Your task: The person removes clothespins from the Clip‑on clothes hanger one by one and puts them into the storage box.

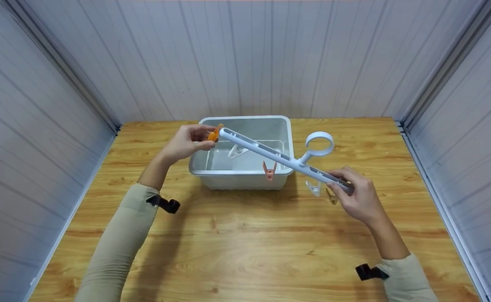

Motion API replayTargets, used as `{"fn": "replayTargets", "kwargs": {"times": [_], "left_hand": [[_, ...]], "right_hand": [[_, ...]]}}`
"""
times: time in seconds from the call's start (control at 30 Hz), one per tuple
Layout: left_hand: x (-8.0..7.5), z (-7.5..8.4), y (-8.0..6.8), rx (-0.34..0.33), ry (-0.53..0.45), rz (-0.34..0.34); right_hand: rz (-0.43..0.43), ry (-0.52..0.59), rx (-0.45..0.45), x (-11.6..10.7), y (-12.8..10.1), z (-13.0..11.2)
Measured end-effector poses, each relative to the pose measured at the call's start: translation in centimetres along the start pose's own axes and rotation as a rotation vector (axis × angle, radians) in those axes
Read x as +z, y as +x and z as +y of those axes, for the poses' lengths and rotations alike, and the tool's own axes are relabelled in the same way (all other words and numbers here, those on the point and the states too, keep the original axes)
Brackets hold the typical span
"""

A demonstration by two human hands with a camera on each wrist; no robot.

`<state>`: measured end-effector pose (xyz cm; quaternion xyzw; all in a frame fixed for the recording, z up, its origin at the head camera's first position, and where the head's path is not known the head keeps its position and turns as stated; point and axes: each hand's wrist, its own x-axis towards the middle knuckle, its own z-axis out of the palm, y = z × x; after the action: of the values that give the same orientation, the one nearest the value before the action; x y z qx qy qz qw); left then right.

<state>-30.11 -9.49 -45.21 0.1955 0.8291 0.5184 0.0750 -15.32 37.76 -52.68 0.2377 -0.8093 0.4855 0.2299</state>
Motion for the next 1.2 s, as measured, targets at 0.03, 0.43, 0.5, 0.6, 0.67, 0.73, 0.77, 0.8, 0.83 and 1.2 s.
{"fn": "replayTargets", "kwargs": {"times": [0.03, 0.43, 0.5, 0.6, 0.67, 0.73, 0.77, 0.8, 0.83, 1.2], "left_hand": [[0.0, 0.0, 0.1, -0.007, -0.018, 0.004], [0.3, -0.1, 0.1, 0.084, -0.237, 0.054], [0.4, -0.1, 0.1, 0.096, -0.221, 0.051], [0.5, -0.3, 0.0, 0.116, -0.21, 0.044], [0.5, -0.5, -0.1, 0.123, -0.215, 0.043], [0.5, -0.7, -0.2, 0.124, -0.216, 0.043], [0.5, -0.8, -0.3, 0.12, -0.216, 0.044], [0.5, -0.9, -0.4, 0.116, -0.215, 0.043], [0.5, -1.0, -0.5, 0.113, -0.215, 0.043], [0.7, -1.8, -1.5, 0.142, -0.22, 0.04]], "right_hand": [[0.001, -0.001, -0.003, 0.0, 0.0, 0.0], [-0.008, -0.024, 0.002, 0.0, 0.0, 0.0], [-0.009, -0.027, 0.007, 0.0, 0.1, -0.1], [-0.014, -0.029, 0.014, -0.1, 0.5, -0.4], [-0.021, -0.028, 0.014, -0.2, 0.8, -0.6], [-0.023, -0.033, 0.007, -0.4, 1.2, -0.8], [-0.023, -0.035, 0.001, -0.5, 1.4, -0.9], [-0.022, -0.038, -0.008, -0.7, 1.6, -1.0], [-0.022, -0.041, -0.018, -0.8, 1.8, -1.1], [-0.026, -0.047, -0.061, -0.8, 3.0, -1.5]]}}
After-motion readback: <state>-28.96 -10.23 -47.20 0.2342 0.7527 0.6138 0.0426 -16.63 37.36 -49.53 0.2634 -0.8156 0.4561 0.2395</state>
